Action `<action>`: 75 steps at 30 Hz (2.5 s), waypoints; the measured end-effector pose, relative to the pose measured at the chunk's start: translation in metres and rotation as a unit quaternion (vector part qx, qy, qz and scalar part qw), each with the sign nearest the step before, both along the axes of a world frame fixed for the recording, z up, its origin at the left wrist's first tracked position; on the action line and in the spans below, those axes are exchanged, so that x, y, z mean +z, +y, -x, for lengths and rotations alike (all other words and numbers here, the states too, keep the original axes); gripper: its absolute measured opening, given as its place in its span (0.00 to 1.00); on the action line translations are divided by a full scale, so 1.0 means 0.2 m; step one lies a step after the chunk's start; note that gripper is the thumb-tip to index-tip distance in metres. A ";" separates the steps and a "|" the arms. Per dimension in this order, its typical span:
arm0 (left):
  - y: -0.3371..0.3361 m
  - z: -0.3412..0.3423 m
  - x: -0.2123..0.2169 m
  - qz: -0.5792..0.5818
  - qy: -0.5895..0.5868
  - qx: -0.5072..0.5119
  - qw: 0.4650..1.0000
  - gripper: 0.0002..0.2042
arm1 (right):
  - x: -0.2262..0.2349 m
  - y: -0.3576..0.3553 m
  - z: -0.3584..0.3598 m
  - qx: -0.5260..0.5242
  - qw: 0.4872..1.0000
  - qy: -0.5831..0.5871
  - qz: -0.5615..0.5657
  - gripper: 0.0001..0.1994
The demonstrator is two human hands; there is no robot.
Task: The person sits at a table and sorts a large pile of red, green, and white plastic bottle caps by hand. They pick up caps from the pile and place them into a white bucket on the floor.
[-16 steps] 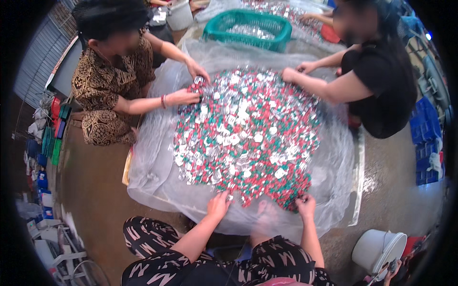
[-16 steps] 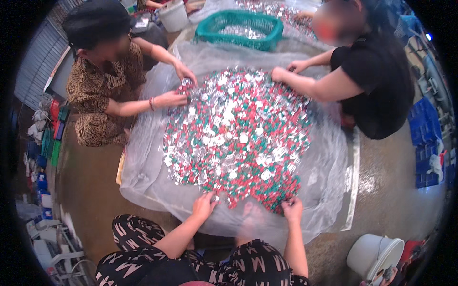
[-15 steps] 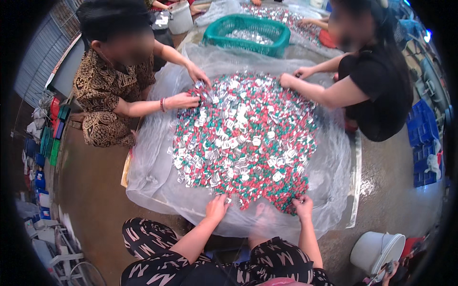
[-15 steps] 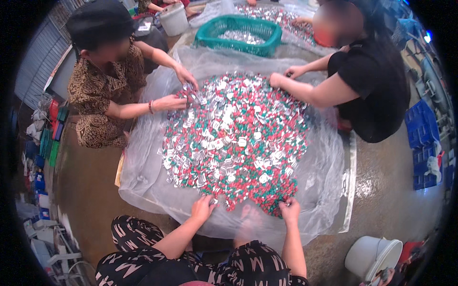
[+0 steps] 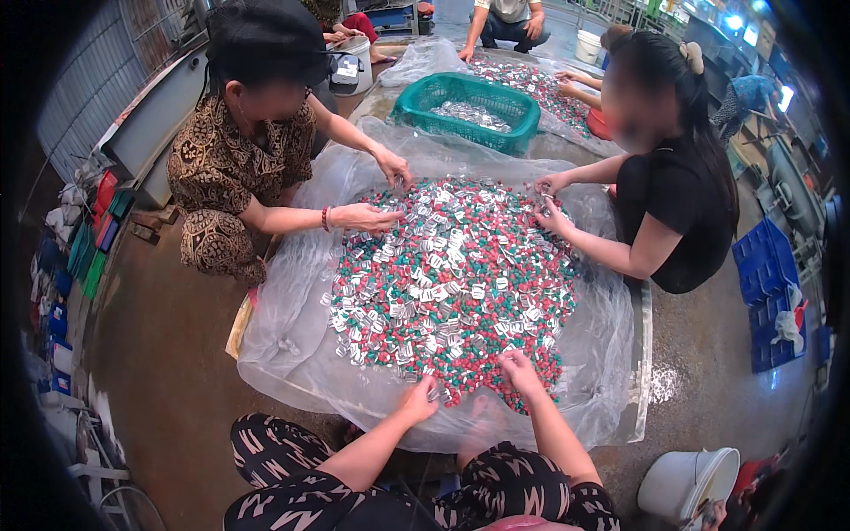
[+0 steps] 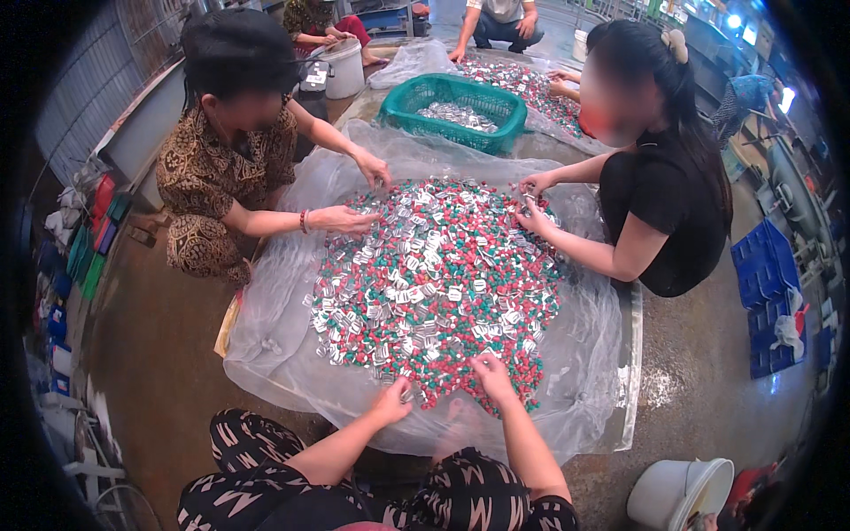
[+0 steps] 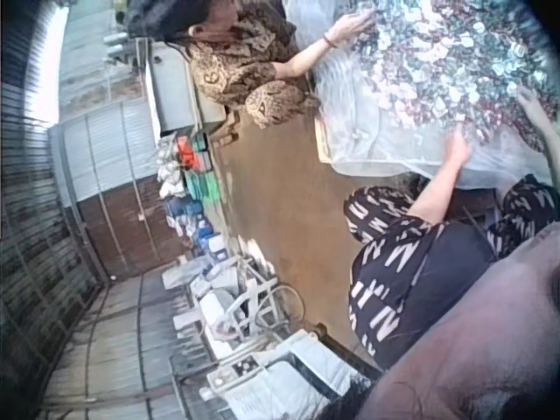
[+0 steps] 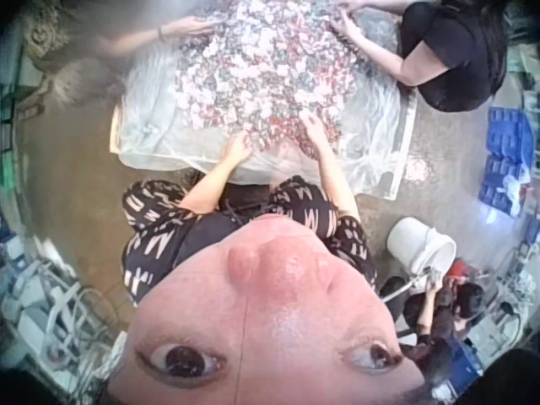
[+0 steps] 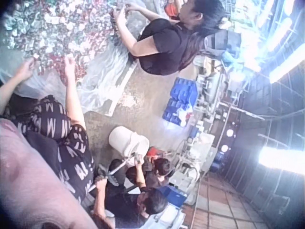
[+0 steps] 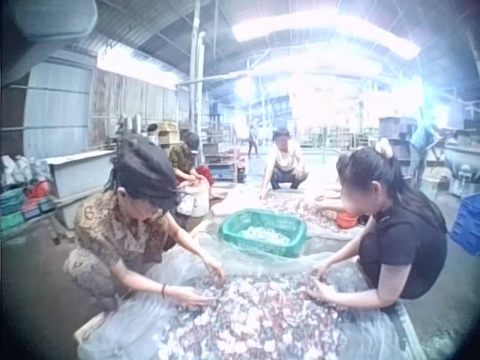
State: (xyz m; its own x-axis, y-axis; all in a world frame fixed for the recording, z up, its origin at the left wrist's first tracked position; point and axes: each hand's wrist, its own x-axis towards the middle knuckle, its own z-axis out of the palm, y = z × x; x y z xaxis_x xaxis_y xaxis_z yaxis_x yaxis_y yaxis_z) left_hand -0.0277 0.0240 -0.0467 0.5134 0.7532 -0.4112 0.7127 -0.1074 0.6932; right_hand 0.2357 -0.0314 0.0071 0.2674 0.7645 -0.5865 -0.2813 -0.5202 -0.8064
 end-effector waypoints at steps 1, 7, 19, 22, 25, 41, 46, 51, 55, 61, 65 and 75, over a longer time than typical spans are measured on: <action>-0.01 -0.03 0.02 -0.010 0.016 -0.028 0.999 0.19 | 0.02 0.01 0.03 0.021 1.000 0.013 0.000 0.07; -0.08 -0.08 -0.05 -0.142 -0.027 -0.058 0.988 0.21 | -0.04 0.06 0.11 0.190 0.981 -0.029 0.021 0.09; 0.03 -0.13 -0.12 0.161 -0.269 0.127 0.941 0.14 | -0.15 0.04 0.28 0.201 0.974 -0.034 0.101 0.14; 0.04 -0.29 0.06 0.227 -0.375 0.207 0.875 0.10 | -0.11 0.06 0.35 0.009 0.981 0.191 -0.030 0.19; 0.08 -0.46 0.14 0.325 -0.456 0.354 0.749 0.10 | 0.01 0.12 0.44 -0.106 0.959 0.239 -0.109 0.25; 1.50 -1.28 0.90 0.445 -0.693 0.292 0.486 0.30 | -0.02 -0.04 -0.01 -0.177 0.976 0.001 -0.127 0.27; 1.82 -1.35 1.43 0.315 -0.669 0.158 0.655 0.36 | -0.14 -0.07 0.04 -0.127 0.976 -0.130 -0.118 0.21; 1.30 -1.02 1.04 0.281 -0.584 0.227 0.727 0.37 | -0.10 -0.08 0.07 0.242 0.843 -0.445 -0.181 0.19; 0.89 -0.60 0.41 0.187 -0.404 0.375 0.813 0.28 | -0.32 -0.15 0.02 0.393 0.712 -0.560 -0.159 0.21; 0.69 -0.02 -0.13 -0.236 0.066 0.378 0.893 0.24 | -0.32 -0.19 -0.24 0.248 0.717 -0.651 -0.007 0.22; 0.56 -0.30 -0.10 -0.212 0.193 0.344 0.894 0.32 | -0.42 -0.25 -0.31 0.112 0.745 -0.644 0.132 0.23; 0.22 -0.72 0.04 0.030 -0.131 -0.009 0.991 0.35 | -0.45 -0.20 -0.26 0.031 0.804 -0.574 0.152 0.25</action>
